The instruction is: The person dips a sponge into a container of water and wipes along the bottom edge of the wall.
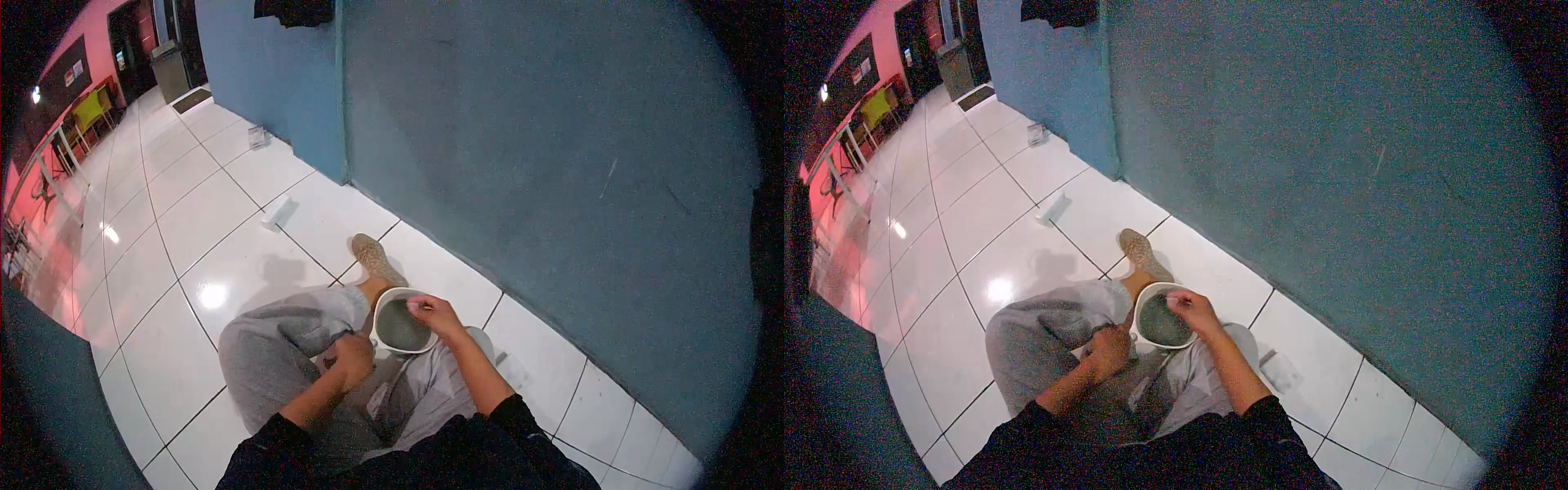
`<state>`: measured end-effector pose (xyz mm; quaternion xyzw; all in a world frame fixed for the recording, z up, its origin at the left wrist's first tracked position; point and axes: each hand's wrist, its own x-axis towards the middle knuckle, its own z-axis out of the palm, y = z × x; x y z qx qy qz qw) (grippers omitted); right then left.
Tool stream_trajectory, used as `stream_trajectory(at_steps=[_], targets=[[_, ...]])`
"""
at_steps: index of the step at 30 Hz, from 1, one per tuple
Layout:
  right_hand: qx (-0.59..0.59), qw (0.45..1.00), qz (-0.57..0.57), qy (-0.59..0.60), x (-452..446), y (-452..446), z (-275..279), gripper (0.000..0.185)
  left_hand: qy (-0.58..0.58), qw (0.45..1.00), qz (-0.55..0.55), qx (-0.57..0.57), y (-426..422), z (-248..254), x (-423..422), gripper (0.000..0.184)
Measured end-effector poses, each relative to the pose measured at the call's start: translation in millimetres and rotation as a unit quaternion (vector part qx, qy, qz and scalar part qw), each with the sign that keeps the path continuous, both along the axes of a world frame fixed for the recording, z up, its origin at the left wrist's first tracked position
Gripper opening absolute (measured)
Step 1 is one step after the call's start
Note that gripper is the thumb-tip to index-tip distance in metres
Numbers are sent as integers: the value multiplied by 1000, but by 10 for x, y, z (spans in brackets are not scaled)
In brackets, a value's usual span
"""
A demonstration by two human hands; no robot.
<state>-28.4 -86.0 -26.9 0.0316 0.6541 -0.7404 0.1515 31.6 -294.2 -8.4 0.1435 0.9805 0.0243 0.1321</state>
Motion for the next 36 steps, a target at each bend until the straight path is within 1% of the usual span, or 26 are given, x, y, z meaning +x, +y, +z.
stream_trajectory(at_steps=[1, 2, 3, 4, 6, 7, 9, 10, 11, 13, 15, 17, 18, 21, 22, 23, 24, 26, 28, 30, 33, 35, 36], targets=[[153, 985, 34, 66, -2, -71, -15, 26, -2, 1000, 2, 1, -41, -20, 1, 65], [301, 943, 67, 129, -1, -140, -30, 26, -21, 999, -37, -11, -76, 12, -2, 60], [351, 911, 50, 211, 23, -208, -99, 24, -38, 996, -77, -23, -107, 15, 0, 55], [350, 912, 52, 210, 31, -259, -175, 24, -41, 996, -75, -24, -129, -17, -15, 55], [429, 853, 63, 291, 35, -339, -298, 24, -79, 995, -52, -45, -146, -29, -76, 48], [466, 841, 77, 264, 57, -361, -360, 24, -79, 995, -51, -45, -170, -37, -90, 48], [474, 841, 87, 246, 90, -391, -333, 24, -94, 994, -53, 18, -214, 138, -71, 51], [483, 840, 98, 227, 124, -399, -315, 25, -97, 994, -51, 18, -203, 209, -66, 51], [500, 843, 123, 155, 157, -437, -159, 26, -113, 992, -42, 25, -174, 279, -66, 49], [491, 845, 130, 169, 149, -430, -239, 28, -132, 990, -34, 32, -167, 285, -93, 47], [485, 844, 138, 185, 147, -401, -302, 30, -133, 990, -34, 34, -166, 226, -116, 50], [488, 830, 139, 231, 131, -383, -342, 35, -121, 991, -29, 50, -176, 238, -110, 50], [487, 830, 142, 231, 120, -376, -380, 35, -108, 992, -25, 66, -181, 243, -102, 51], [483, 833, 153, 222, 112, -361, -447, 33, -120, 991, 0, 66, -158, 250, -106, 48], [476, 837, 157, 218, 111, -353, -465, 27, -121, 990, -2, 66, -159, 203, -105, 48], [468, 842, 161, 215, 110, -360, -437, 22, -121, 991, -17, 46, -168, 178, -111, 61], [468, 843, 158, 213, 109, -369, -406, 22, -120, 992, -33, 26, -171, 162, -116, 76], [487, 841, 183, 145, 121, -416, -277, 17, -119, 992, -27, 31, -170, 138, -113, 74], [498, 836, 170, 157, 107, -413, -349, 19, -117, 992, -19, 37, -154, 180, -111, 73], [508, 830, 157, 169, 108, -432, -302, 21, -136, 990, -7, 20, -123, 280, -106, 44], [486, 839, 152, 193, 118, -443, -205, 20, -130, 991, -18, 34, -141, 235, -111, 47], [435, 873, 95, 200, 128, -448, -171, 18, -138, 990, -14, 34, -137, 238, -113, 49], [435, 873, 95, 200, 126, -438, -184, 18, -146, 989, -9, 32, -137, 242, -115, 52]])
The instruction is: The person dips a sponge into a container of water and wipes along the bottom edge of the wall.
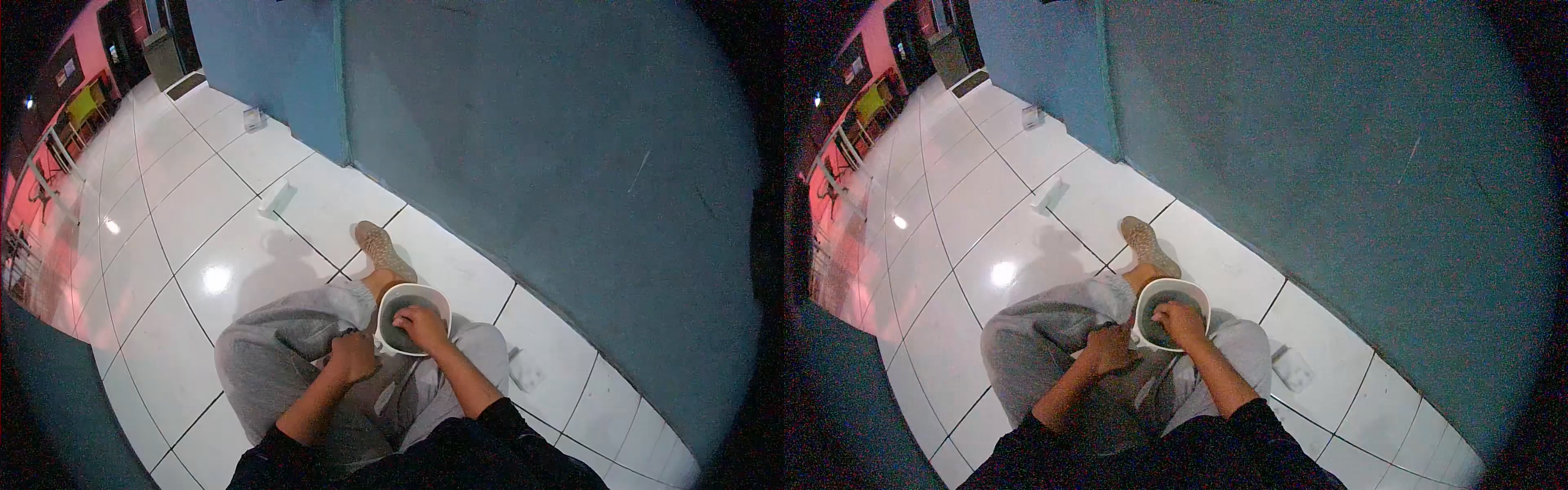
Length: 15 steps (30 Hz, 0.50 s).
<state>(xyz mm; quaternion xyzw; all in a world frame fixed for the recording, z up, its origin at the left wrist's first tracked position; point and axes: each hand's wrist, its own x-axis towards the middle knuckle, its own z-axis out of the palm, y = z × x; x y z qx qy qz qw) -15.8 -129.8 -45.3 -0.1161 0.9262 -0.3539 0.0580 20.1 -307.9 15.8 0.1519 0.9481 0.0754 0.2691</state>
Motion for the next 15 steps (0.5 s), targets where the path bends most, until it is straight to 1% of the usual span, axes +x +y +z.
stream_trajectory(at_steps=[3, 5, 9, 10, 11, 13, 15], targets=[[13, 1000, 24, -5, 7, 23, 4, 17, -3, 1000, -9, -11, 3, -29, -5, 55], [75, 996, 24, -30, 30, 17, 20, 17, -16, 1000, -9, -16, 8, -9, -15, 56], [70, 997, 30, -22, -17, 38, -169, 15, -30, 999, -21, -31, 31, 41, -23, 57], [66, 998, 6, -22, -18, 31, -196, 14, -31, 999, -21, -30, 30, 34, -16, 57], [63, 998, -17, -21, -14, 17, -176, 13, -20, 999, -22, -24, 25, 25, -7, 56], [56, 998, -23, -30, -13, 11, -91, 12, -10, 1000, -24, -17, 7, 7, 4, 54], [50, 998, -30, -39, -15, 21, -69, 12, 30, 999, -23, 7, -11, -24, 6, 50]])
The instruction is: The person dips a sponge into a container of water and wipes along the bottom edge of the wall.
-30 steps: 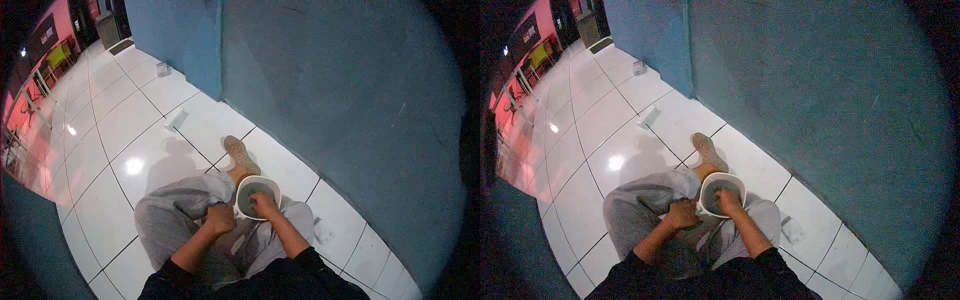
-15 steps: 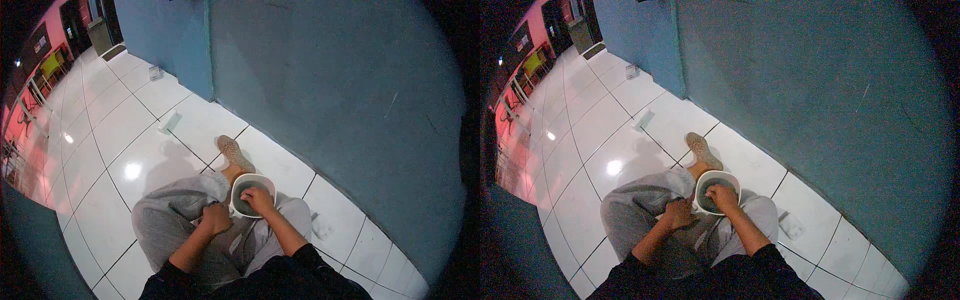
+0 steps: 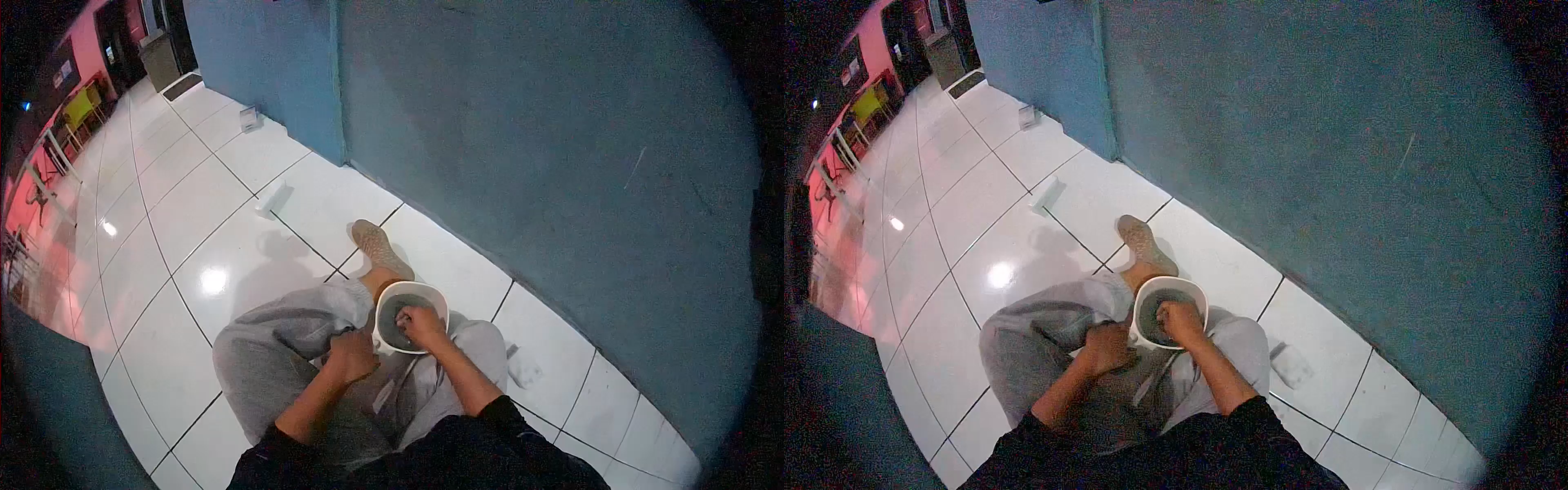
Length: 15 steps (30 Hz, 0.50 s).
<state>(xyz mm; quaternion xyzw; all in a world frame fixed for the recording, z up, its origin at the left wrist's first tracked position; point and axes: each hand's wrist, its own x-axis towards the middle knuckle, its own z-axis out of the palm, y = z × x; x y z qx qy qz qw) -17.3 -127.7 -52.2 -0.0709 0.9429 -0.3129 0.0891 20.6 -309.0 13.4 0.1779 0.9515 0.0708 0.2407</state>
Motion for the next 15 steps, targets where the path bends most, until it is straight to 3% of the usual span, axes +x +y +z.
stream_trajectory(at_steps=[1, 3, 4, 6, 15], targets=[[-15, 1000, 19, 13, -7, 18, -63, 13, 0, 1000, 0, 0, -8, -52, -3, 50], [-30, 999, 38, 24, 0, 9, -64, 13, 5, 1000, -2, 3, -11, -102, -4, 92], [-56, 997, 30, 35, -2, -8, -67, 13, 5, 1000, -3, 3, -11, -120, -1, 92], [-82, 995, 20, 47, 7, -26, 7, 12, -20, 1000, -1, -15, 18, 30, 8, 48], [-37, 996, 43, 63, -6, -6, -95, 9, -25, 1000, -4, -13, 30, 58, 11, 47]])
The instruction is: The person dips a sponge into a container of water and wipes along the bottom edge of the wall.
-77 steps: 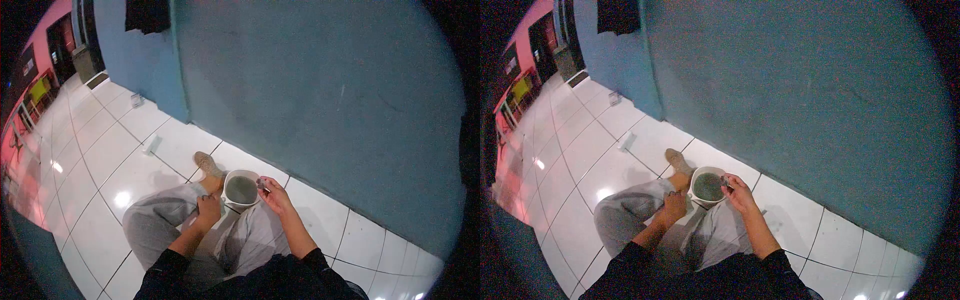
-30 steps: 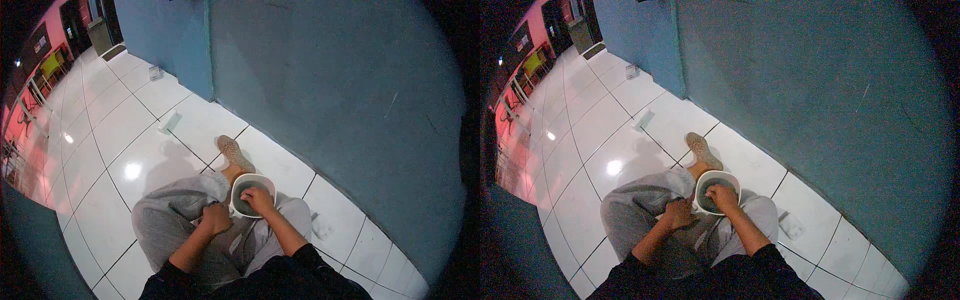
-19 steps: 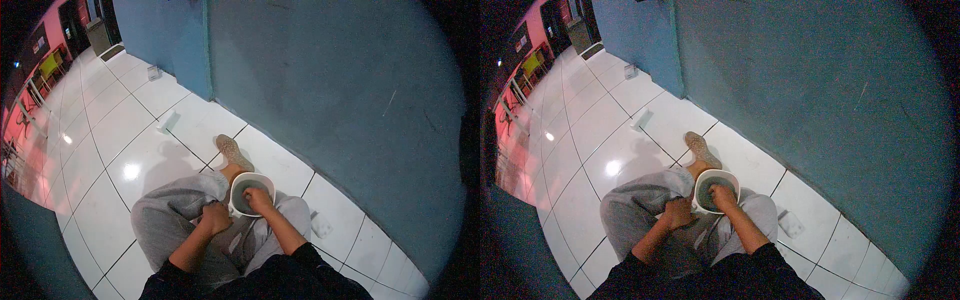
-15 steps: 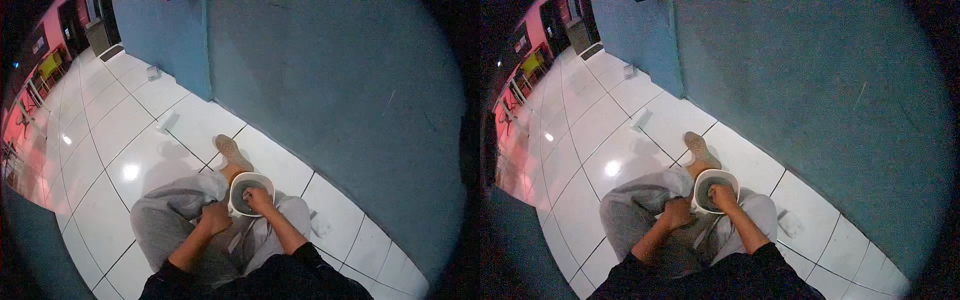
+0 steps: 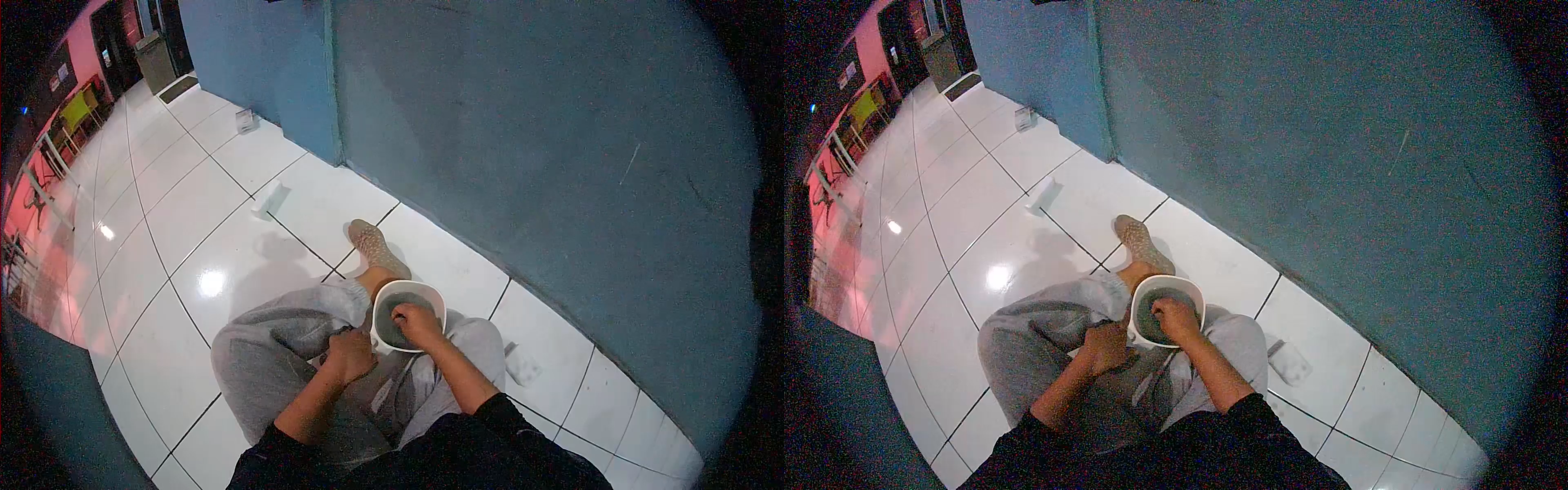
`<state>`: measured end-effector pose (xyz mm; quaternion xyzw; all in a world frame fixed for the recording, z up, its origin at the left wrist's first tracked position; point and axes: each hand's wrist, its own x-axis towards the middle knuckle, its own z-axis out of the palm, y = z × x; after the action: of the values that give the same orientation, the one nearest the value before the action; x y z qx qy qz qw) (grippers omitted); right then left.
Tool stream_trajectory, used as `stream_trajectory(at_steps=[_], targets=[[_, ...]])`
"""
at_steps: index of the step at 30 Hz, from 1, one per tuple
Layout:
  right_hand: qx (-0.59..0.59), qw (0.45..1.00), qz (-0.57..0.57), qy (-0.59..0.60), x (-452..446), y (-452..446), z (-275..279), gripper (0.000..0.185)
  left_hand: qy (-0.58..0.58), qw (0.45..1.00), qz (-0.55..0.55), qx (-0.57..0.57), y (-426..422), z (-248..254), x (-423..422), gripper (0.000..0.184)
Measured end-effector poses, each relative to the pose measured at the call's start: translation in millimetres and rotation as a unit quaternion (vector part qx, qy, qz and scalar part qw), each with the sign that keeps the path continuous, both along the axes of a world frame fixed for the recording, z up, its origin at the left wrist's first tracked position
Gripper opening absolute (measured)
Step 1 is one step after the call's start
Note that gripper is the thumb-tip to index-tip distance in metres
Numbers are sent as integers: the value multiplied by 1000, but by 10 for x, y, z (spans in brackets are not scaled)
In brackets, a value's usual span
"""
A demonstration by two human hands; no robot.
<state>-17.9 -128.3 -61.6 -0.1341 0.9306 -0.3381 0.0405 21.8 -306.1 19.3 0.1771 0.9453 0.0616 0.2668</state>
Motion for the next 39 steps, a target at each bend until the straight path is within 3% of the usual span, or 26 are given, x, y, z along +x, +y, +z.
stream_trajectory(at_steps=[1, 2, 3, 6, 9, 12, 16, 18, 21, 27, 31, 33, 39], targets=[[4, 1000, 8, 0, -2, 5, 9, 11, 0, 1000, 0, 0, -3, -22, 1, 47], [9, 1000, 17, 1, -6, 9, 14, 12, 11, 1000, 8, 12, -7, -53, 3, 65], [10, 1000, 18, 1, -12, 13, 21, 12, 23, 999, 15, 25, -12, -91, 1, 97], [-6, 999, 27, -24, -15, 16, -15, 18, 35, 999, -5, 19, -40, -277, -30, 96], [9, 999, 21, 47, -6, 6, -68, 22, 59, 997, -15, 40, -57, -286, -3, 95], [10, 1000, 9, 9, 21, -1, 48, 22, 23, 999, 0, 37, -42, -213, -24, 95], [25, 997, 32, -58, 34, -41, 217, 18, 59, 998, -7, 31, -41, -188, -6, 96], [49, 996, 49, -63, 17, -44, 151, 16, 20, 999, 26, 38, -14, -61, 13, 50], [113, 992, 44, -29, 23, -59, 110, 17, 28, 998, 24, 49, -25, -109, 9, 47], [155, 982, 21, -108, 47, -79, 209, 25, 18, 1000, 9, 16, -5, 8, 23, 43], [165, 978, 84, -96, 68, -36, 234, 31, 29, 999, -2, 45, -35, -89, 12, 52], [165, 977, 96, -98, 71, -31, 187, 33, -4, 999, 28, 34, -4, 43, 11, 66], [103, 993, 15, -51, 74, -80, 80, 26, 13, 999, 3, 40, -26, -16, -5, 76]])
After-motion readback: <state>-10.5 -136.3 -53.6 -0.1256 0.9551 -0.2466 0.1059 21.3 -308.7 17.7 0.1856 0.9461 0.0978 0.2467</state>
